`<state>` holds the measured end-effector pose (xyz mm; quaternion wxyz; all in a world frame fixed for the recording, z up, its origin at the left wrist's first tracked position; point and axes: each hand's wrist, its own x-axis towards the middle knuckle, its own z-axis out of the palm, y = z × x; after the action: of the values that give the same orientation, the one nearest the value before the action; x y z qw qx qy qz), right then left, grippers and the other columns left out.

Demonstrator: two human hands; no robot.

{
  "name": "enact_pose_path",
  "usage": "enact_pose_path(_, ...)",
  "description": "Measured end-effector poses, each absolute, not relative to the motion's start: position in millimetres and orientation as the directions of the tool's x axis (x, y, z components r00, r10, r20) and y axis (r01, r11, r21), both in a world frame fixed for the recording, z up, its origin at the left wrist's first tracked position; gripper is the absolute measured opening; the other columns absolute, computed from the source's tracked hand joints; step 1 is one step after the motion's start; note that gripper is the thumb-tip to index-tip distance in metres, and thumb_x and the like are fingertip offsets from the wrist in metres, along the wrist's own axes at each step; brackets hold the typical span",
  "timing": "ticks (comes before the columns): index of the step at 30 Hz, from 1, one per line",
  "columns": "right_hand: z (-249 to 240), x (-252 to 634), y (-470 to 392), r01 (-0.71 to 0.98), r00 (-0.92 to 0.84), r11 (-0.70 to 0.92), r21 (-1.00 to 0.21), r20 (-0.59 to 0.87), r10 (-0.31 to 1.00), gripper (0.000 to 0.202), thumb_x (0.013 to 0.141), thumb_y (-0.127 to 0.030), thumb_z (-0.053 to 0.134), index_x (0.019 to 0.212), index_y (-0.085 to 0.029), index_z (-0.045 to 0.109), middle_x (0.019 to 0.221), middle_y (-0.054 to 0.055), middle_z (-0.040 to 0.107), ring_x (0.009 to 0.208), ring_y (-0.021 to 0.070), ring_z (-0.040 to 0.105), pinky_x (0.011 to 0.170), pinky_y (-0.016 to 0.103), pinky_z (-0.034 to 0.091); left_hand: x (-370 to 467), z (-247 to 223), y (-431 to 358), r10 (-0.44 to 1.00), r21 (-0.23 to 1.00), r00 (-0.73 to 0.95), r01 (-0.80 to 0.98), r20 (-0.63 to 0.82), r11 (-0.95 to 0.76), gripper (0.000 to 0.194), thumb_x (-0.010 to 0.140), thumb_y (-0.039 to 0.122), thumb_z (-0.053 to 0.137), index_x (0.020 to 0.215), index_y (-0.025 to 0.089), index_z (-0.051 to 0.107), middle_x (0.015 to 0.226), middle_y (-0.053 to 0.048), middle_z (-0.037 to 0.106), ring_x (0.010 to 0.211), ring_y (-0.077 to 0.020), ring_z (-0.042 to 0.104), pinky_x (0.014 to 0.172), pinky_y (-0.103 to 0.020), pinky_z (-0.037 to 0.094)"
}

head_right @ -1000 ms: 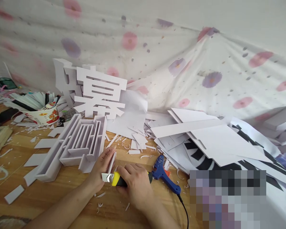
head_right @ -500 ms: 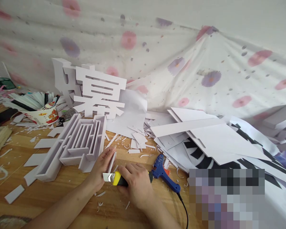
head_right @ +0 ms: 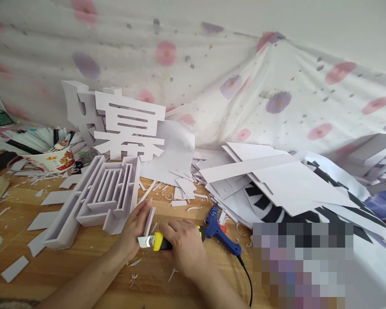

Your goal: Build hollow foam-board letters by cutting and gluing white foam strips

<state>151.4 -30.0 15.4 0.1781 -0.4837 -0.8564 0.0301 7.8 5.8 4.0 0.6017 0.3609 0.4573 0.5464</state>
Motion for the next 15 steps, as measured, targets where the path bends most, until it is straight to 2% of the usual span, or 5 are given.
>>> enact_pose_path(6,16.3,152.6,-29.5,0.812,-0.473,0.534,-0.234,0.270,0.839,0.013,0.073,-0.027,0.063,0.082,-0.022,0.057,0.073,-0.001,0.062,0.065,0.0152,0.054,0.059,0.026,0.029,7.5,3.9,5.0,0.991,0.936,0.006,-0.327,-0.136,0.131,0.036,0.070,0.054,0.063,0.070,0.019,0.054,0.064,0.004,0.046,0.058,-0.0103,0.039,0.053,-0.021,0.032)
enact_pose_path(15,14.8,153.0,-28.5,0.803,-0.472,0.540,-0.252,0.283,0.835,0.014,0.069,-0.019,0.057,0.082,-0.022,0.057,0.072,0.000,0.062,0.066,0.0161,0.054,0.060,0.026,0.029,6.5,1.6,4.7,0.992,0.938,0.025,-0.323,-0.121,0.122,0.035,0.070,0.054,0.063,0.070,0.021,0.053,0.059,0.004,0.039,0.060,-0.0125,0.040,0.053,-0.023,0.032)
